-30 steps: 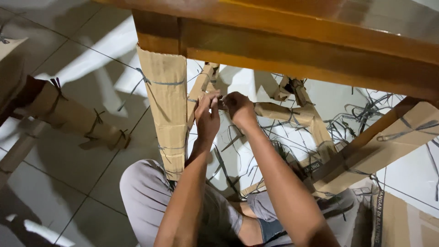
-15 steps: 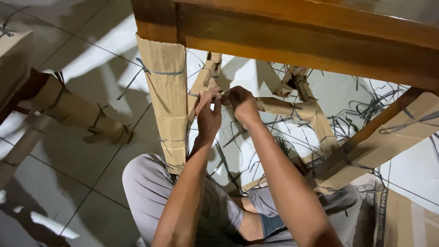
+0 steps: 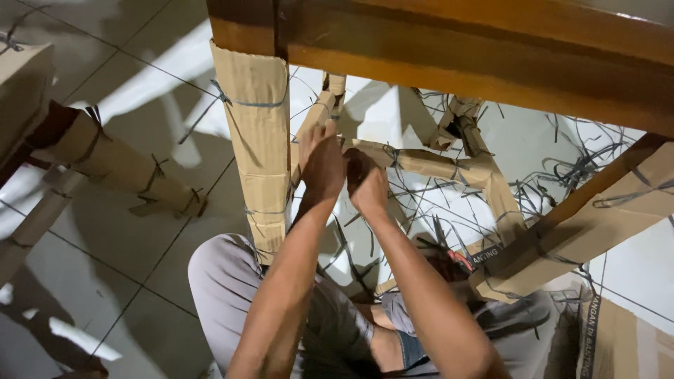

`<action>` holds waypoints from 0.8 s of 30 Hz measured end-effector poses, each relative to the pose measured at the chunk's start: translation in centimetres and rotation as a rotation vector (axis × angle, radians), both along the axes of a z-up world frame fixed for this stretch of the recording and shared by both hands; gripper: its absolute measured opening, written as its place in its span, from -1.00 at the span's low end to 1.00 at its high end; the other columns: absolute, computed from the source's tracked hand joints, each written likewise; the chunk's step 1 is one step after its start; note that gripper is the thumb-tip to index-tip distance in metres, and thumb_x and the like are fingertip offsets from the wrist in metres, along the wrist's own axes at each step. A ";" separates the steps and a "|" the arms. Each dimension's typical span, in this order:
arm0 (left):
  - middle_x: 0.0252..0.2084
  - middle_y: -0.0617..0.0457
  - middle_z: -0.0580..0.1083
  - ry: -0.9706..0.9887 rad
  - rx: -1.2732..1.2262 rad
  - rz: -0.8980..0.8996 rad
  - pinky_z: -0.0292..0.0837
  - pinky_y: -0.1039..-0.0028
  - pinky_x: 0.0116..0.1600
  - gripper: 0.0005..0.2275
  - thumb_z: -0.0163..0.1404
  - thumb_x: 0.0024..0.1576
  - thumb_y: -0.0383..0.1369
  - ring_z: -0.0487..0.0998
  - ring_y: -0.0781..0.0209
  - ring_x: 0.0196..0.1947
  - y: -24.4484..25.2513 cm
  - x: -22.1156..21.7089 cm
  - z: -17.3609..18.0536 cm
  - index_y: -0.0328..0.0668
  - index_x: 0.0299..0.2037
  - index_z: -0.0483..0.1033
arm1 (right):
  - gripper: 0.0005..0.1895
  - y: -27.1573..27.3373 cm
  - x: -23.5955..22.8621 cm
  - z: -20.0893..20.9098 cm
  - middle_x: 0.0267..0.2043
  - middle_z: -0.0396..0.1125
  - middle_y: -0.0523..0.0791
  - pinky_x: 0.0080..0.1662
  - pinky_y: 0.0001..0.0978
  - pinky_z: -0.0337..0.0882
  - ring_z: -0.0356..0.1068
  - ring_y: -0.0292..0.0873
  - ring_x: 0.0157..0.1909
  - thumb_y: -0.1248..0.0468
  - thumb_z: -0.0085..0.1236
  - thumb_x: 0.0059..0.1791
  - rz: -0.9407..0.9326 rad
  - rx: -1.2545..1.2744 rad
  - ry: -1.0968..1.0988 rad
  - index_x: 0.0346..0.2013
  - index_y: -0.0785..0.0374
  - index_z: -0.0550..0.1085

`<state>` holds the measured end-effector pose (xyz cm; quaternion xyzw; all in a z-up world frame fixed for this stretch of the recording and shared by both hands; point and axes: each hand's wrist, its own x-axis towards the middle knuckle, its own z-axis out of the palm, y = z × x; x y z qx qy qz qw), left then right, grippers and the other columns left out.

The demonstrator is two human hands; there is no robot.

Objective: Unwrapping a wooden stool by removing cardboard protectors and plastic ties.

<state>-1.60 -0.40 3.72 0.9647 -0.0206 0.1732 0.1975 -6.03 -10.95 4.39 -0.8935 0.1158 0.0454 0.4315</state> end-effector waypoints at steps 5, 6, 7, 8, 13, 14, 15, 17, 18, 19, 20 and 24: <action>-0.21 0.05 0.62 0.021 0.150 -0.003 0.00 0.13 0.46 -0.80 0.26 0.04 -0.34 0.62 0.06 -0.02 -0.6 2.4 -1.1 -0.02 -0.15 0.57 | -0.60 1.7 -1.4 6.9 -0.06 0.44 0.33 0.16 0.16 0.45 0.40 0.37 0.13 0.31 0.10 -0.03 0.057 -0.052 -0.009 0.01 0.58 0.50; -0.25 0.06 0.61 0.077 0.141 -0.030 0.02 0.18 0.44 -0.83 0.22 0.05 -0.34 0.64 0.05 -0.09 -0.8 2.7 -1.0 0.00 -0.18 0.56 | -0.59 2.3 -1.9 9.1 -0.02 0.40 0.42 0.25 0.22 0.38 0.36 0.45 0.16 0.40 0.03 -0.01 0.081 -0.037 -0.004 0.04 0.71 0.44; -0.25 0.06 0.61 0.072 0.140 -0.029 0.02 0.18 0.44 -0.83 0.22 0.05 -0.34 0.64 0.05 -0.09 -0.6 2.8 -1.1 0.00 -0.18 0.56 | -0.59 1.2 -1.0 5.2 -0.02 0.40 0.42 0.25 0.22 0.38 0.36 0.45 0.16 0.40 0.03 -0.01 0.082 -0.038 -0.008 0.04 0.71 0.44; -0.28 0.08 0.61 0.095 0.169 -0.042 0.12 0.18 0.36 -0.80 0.18 0.08 -0.29 0.66 0.04 -0.16 -0.5 2.8 -1.4 0.03 -0.12 0.51 | -0.63 0.0 -0.3 1.3 -0.04 0.44 0.28 0.21 0.08 0.44 0.40 0.32 0.16 0.34 0.11 -0.06 0.052 -0.123 -0.007 -0.02 0.53 0.51; -0.28 -0.04 0.66 0.095 0.141 -0.150 0.20 0.13 0.36 -0.78 0.00 0.25 -0.33 0.71 -0.03 -0.13 0.2 5.8 -6.9 -0.14 0.05 0.54 | -0.71 -1.4 1.6 -6.3 -0.14 0.49 0.21 0.01 -0.04 0.57 0.48 0.25 0.05 0.36 0.12 -0.15 0.027 -0.209 -0.001 -0.20 0.46 0.60; -0.31 0.05 0.65 0.105 0.207 -0.121 0.28 0.17 0.29 -0.77 0.03 0.19 -0.26 0.71 0.02 -0.17 -0.2 5.7 -7.1 0.01 0.03 0.50 | -0.68 -0.8 0.6 -3.4 -0.11 0.47 0.24 0.04 -0.02 0.55 0.46 0.25 0.08 0.35 0.08 -0.14 0.037 -0.200 0.026 -0.17 0.49 0.58; -0.34 0.14 0.64 0.115 0.274 -0.091 0.36 0.21 0.23 -0.75 0.05 0.13 -0.19 0.72 0.08 -0.22 -0.6 5.6 -7.3 0.16 0.01 0.47 | -0.64 -0.3 -0.3 -0.5 -0.07 0.46 0.26 0.07 0.00 0.53 0.45 0.26 0.11 0.34 0.04 -0.13 0.048 -0.191 0.053 -0.14 0.52 0.57; -0.31 0.14 0.64 0.165 0.294 -0.117 0.35 0.22 0.22 -0.78 0.02 0.17 -0.18 0.71 0.04 -0.18 -0.2 6.0 -6.1 0.13 0.00 0.50 | -0.64 0.0 -1.2 1.5 -0.09 0.47 0.25 0.03 0.01 0.55 0.46 0.26 0.09 0.33 0.03 -0.13 0.057 -0.189 0.048 -0.13 0.51 0.57; -0.27 0.14 0.65 0.242 0.312 -0.143 0.33 0.22 0.21 -0.78 -0.01 0.21 -0.16 0.70 0.00 -0.14 0.0 5.6 -6.1 0.10 -0.01 0.53 | -0.63 0.1 -2.0 2.1 -0.11 0.47 0.24 -0.01 0.02 0.57 0.48 0.26 0.06 0.33 0.03 -0.14 0.072 -0.187 0.069 -0.13 0.50 0.57; -0.27 0.14 0.65 0.245 0.314 -0.150 0.33 0.22 0.21 -0.78 -0.01 0.21 -0.16 0.70 0.00 -0.14 -0.3 5.3 -5.4 0.10 -0.01 0.53 | -0.63 0.2 -2.1 3.2 -0.11 0.47 0.24 -0.01 0.02 0.57 0.48 0.26 0.06 0.33 0.03 -0.14 0.066 -0.185 0.072 -0.13 0.50 0.57; -0.27 0.07 0.64 0.275 0.181 -0.130 0.39 0.16 0.17 -0.77 -0.07 0.23 -0.17 0.69 -0.07 -0.12 -0.4 5.1 -4.4 0.03 -0.04 0.58 | -0.64 0.4 -2.1 4.5 -0.15 0.48 0.24 -0.06 0.04 0.58 0.49 0.28 0.02 0.33 0.07 -0.16 0.080 -0.196 0.059 -0.16 0.50 0.58; -0.27 -0.13 0.63 0.279 -0.038 -0.089 0.50 0.04 0.09 -0.75 -0.06 0.25 -0.28 0.66 -0.25 -0.11 -0.7 4.1 -2.2 -0.03 0.09 0.53 | -0.63 0.8 -2.0 7.6 -0.18 0.47 0.35 -0.07 0.24 0.54 0.48 0.43 -0.02 0.40 0.02 -0.11 0.169 -0.200 -0.074 -0.10 0.60 0.56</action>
